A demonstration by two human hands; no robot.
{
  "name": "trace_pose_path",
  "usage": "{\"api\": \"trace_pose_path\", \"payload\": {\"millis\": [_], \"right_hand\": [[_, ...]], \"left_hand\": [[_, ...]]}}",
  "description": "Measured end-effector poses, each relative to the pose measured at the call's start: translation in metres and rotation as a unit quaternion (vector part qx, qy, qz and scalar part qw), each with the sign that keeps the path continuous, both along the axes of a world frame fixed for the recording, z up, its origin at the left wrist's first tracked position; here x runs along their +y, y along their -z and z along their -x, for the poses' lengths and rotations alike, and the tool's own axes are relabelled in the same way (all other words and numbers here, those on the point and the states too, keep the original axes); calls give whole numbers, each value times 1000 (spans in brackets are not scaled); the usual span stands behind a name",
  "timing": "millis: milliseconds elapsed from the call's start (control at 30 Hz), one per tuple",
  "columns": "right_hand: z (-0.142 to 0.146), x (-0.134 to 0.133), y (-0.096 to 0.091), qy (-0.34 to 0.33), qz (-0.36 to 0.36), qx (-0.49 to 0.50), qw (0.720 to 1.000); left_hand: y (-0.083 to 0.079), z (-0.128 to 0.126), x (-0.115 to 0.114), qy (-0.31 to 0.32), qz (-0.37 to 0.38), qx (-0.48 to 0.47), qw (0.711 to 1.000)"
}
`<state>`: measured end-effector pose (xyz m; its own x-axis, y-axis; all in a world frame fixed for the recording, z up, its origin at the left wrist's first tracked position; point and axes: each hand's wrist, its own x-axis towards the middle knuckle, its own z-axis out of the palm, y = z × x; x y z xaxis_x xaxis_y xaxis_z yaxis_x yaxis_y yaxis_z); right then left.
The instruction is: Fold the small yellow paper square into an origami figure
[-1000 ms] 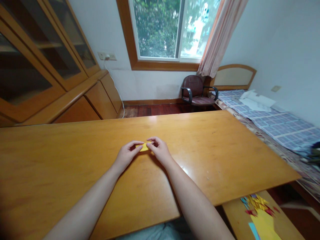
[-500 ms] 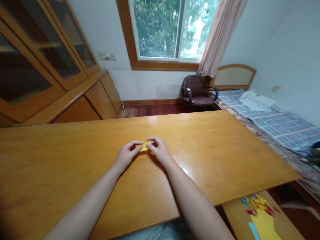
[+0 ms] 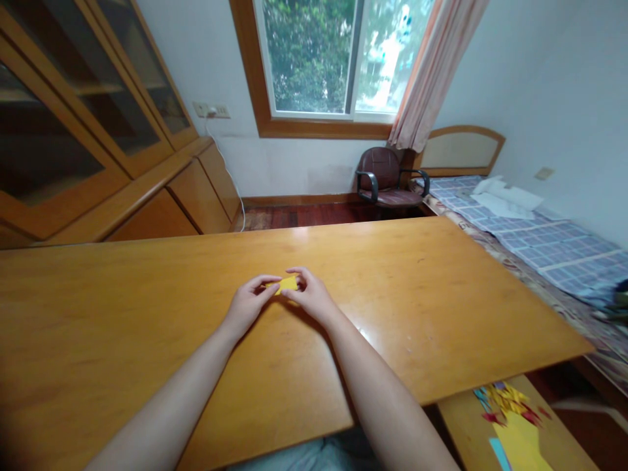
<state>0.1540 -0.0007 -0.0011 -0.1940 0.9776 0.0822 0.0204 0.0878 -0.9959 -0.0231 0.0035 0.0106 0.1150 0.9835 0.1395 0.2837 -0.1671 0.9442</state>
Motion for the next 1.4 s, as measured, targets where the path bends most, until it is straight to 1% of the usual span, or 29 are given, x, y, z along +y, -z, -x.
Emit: {"api": "trace_pose_path", "payload": {"millis": [167, 367, 533, 767, 967, 1100, 1167, 1267, 1400], "right_hand": [[1, 0, 2, -12, 5, -5, 1000], [1, 1, 5, 0, 10, -6, 1000], [1, 2, 2, 20, 21, 6, 1000], [0, 4, -3, 48, 57, 70, 995], [-3, 7, 1, 92, 50, 115, 988], [-4, 7, 2, 114, 51, 124, 984], [-4, 8, 2, 122, 43, 123, 984], [-3, 9, 3, 114, 31, 124, 985], [-1, 10, 6, 64, 34, 129, 989]], "left_hand": [[2, 1, 0, 10, -12, 19, 1000], [2, 1, 0, 5, -25, 33, 999], [2, 1, 0, -4, -29, 41, 999], [-1, 1, 1, -25, 8, -7, 1000], [2, 4, 5, -41, 20, -27, 999], [4, 7, 7, -64, 18, -33, 997], [5, 7, 8, -63, 16, -43, 997], [6, 5, 8, -49, 13, -47, 998], [5, 2, 5, -27, 17, -31, 999]]}}
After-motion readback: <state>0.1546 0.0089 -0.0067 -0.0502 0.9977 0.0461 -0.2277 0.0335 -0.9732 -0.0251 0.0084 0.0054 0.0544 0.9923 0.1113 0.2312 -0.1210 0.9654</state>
